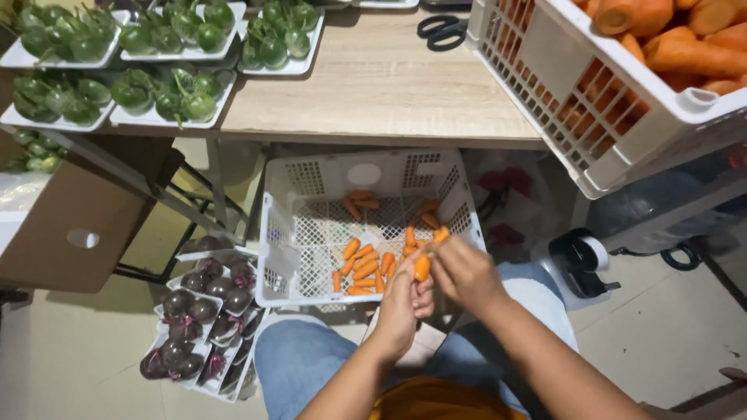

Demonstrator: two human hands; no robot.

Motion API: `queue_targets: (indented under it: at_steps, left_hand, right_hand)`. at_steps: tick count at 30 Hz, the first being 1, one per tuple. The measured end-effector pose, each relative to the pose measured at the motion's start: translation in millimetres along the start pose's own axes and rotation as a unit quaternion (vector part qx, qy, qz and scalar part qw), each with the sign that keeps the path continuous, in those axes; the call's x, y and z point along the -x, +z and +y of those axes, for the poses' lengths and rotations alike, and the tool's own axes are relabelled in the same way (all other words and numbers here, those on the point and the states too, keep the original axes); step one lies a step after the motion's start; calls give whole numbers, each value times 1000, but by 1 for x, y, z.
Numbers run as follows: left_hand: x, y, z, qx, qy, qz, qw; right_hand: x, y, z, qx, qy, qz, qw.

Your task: Peeling and cleaning small carrots by hand using a peeling tool and sorting them into a white plastic crate.

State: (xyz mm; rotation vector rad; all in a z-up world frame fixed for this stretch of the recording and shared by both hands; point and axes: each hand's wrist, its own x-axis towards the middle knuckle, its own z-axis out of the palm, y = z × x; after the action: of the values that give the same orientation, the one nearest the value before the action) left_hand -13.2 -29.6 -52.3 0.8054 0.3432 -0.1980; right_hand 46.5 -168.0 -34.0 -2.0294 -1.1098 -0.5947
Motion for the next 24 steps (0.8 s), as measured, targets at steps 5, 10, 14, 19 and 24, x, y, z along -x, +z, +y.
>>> queue_targets:
  at_steps: [5, 10, 14, 19, 24]
  left_hand:
    - [23, 10, 15, -53, 13, -124, 991]
    - [25, 22, 23, 38, -31, -152, 987]
    - [29, 22, 32, 51, -35, -173, 983]
    - [26, 24, 26, 43, -32, -131, 990]
    - [25, 19, 22, -49, 24, -123, 991]
  right_hand:
    - [-3, -20, 23, 7, 120, 48, 992]
    - [-14, -33, 9, -10, 187, 117, 975]
    - [-23, -53, -1, 2, 233, 167, 958]
    - [-28, -53, -21, -30, 190, 128, 973]
    - [-27, -45, -26, -58, 140, 103, 983]
